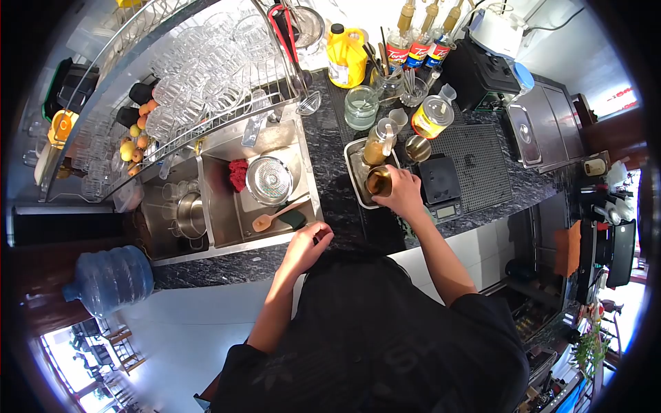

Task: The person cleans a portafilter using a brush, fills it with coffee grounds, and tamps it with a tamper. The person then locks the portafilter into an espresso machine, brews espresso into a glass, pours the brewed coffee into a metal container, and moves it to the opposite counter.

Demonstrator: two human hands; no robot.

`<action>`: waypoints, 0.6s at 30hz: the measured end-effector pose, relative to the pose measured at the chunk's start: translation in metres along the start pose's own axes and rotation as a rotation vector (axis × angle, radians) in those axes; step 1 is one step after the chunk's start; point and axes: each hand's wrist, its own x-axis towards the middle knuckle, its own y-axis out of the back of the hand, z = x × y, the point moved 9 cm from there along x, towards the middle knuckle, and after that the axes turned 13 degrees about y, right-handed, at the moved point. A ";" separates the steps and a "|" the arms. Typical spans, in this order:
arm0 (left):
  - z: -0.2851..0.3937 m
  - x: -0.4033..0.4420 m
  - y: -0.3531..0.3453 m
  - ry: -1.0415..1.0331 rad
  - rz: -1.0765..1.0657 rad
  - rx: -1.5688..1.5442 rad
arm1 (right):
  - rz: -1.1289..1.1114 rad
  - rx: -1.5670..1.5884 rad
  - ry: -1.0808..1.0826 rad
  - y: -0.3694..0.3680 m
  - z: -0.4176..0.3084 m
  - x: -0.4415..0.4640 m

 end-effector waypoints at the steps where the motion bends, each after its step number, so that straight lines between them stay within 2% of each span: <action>1: -0.001 0.000 0.000 0.015 -0.009 0.000 | 0.004 -0.004 -0.026 -0.002 0.005 0.000; 5: -0.002 0.001 -0.002 0.000 -0.005 -0.002 | -0.016 0.044 0.078 -0.002 -0.005 0.000; 9: -0.003 0.000 -0.001 -0.008 0.002 -0.010 | 0.049 0.003 0.048 0.000 -0.001 0.001; 13: -0.003 0.001 -0.001 -0.009 0.001 -0.005 | -0.017 0.071 0.068 -0.002 -0.001 0.002; 18: -0.003 0.000 -0.001 0.007 -0.006 0.007 | 0.058 -0.019 0.048 0.001 0.001 0.002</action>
